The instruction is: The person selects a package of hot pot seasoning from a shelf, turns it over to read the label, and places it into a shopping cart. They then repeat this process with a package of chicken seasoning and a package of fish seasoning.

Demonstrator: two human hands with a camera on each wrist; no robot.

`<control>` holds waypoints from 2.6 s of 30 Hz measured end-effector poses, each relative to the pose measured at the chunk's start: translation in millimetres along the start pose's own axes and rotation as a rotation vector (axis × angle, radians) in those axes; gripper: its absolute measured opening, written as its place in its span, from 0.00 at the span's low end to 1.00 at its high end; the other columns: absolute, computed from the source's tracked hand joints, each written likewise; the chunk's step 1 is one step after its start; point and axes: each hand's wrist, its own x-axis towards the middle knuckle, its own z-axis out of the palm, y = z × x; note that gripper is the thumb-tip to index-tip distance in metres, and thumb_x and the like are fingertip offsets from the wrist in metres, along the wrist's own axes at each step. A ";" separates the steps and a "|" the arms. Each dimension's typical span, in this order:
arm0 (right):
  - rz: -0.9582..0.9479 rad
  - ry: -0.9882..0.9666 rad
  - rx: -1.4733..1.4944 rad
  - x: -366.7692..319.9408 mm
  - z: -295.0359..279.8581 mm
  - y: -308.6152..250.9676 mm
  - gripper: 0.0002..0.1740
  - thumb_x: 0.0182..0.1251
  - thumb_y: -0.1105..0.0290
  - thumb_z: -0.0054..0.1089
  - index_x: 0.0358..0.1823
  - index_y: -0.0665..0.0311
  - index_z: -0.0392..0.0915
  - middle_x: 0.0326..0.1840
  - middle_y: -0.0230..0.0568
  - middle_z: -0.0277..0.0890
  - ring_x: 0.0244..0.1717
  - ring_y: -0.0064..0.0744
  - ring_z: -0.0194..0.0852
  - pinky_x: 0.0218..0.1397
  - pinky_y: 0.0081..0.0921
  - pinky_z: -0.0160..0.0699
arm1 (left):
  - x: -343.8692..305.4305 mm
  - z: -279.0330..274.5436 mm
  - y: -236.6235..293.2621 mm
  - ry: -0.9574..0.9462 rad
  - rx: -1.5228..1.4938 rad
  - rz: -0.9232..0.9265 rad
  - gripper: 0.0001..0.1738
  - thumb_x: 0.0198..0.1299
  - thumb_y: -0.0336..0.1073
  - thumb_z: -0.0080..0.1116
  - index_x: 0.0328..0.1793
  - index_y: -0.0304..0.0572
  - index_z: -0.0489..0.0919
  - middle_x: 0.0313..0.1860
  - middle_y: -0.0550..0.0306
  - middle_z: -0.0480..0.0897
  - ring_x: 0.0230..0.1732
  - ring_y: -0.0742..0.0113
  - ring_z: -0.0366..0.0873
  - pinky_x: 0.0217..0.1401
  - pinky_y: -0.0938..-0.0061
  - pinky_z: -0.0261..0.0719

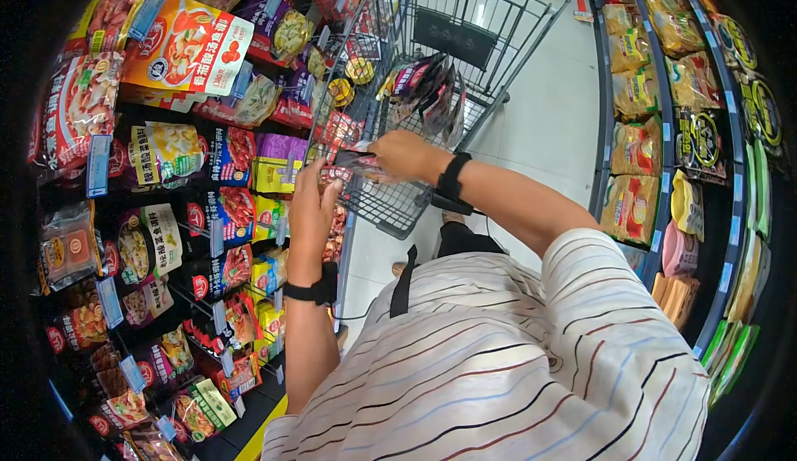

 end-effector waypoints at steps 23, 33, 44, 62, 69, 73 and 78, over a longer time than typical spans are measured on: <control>0.184 -0.983 0.264 36.9 122.0 -3.4 0.16 0.60 0.58 0.57 0.33 0.64 0.85 0.24 0.44 0.81 0.26 0.43 0.81 0.33 0.37 0.79 | -168.0 -58.2 -20.6 0.022 -0.197 -0.720 0.23 0.70 0.45 0.57 0.62 0.35 0.77 0.48 0.43 0.86 0.51 0.53 0.85 0.54 0.67 0.81; -0.495 -0.776 0.806 139.1 -143.7 -285.6 0.18 0.76 0.55 0.56 0.47 0.65 0.80 0.41 0.32 0.82 0.43 0.19 0.78 0.48 0.22 0.78 | -244.8 -92.6 -27.9 0.053 -0.224 -0.773 0.24 0.71 0.48 0.56 0.63 0.38 0.77 0.51 0.42 0.85 0.52 0.52 0.85 0.53 0.67 0.80; -0.815 -0.285 0.540 251.8 -163.2 -570.0 0.51 0.60 0.43 0.67 0.72 0.78 0.62 0.70 0.60 0.69 0.71 0.45 0.67 0.71 0.40 0.66 | -306.0 -143.7 -61.8 0.223 -0.322 -0.783 0.23 0.70 0.46 0.58 0.61 0.35 0.76 0.52 0.41 0.85 0.53 0.53 0.85 0.55 0.67 0.80; -0.474 -0.240 0.676 352.4 -94.6 -653.4 0.56 0.50 0.43 0.74 0.72 0.77 0.62 0.71 0.59 0.67 0.70 0.46 0.68 0.68 0.37 0.68 | -359.7 -159.4 -98.7 0.294 -0.420 -0.786 0.24 0.70 0.47 0.60 0.62 0.36 0.77 0.48 0.42 0.86 0.49 0.57 0.85 0.54 0.69 0.80; -0.456 -0.247 0.774 368.4 -76.6 -657.1 0.55 0.53 0.49 0.77 0.70 0.83 0.60 0.67 0.60 0.70 0.68 0.44 0.69 0.70 0.34 0.66 | -364.8 -157.1 -106.4 0.238 -0.417 -0.785 0.25 0.69 0.48 0.60 0.62 0.35 0.77 0.51 0.41 0.85 0.51 0.55 0.85 0.55 0.68 0.80; -0.391 -0.207 0.763 319.7 -99.8 -659.2 0.62 0.54 0.47 0.76 0.76 0.81 0.50 0.76 0.66 0.58 0.76 0.49 0.59 0.74 0.34 0.62 | -369.2 -155.2 -105.8 0.251 -0.402 -0.789 0.25 0.69 0.48 0.59 0.61 0.35 0.77 0.51 0.41 0.85 0.51 0.54 0.84 0.55 0.68 0.80; -0.408 -0.121 0.756 340.9 -82.6 -660.9 0.45 0.62 0.54 0.70 0.73 0.75 0.61 0.69 0.59 0.70 0.67 0.46 0.72 0.66 0.33 0.72 | -370.1 -155.8 -96.8 0.237 -0.393 -0.816 0.24 0.70 0.48 0.59 0.61 0.35 0.77 0.49 0.42 0.85 0.49 0.54 0.85 0.52 0.68 0.80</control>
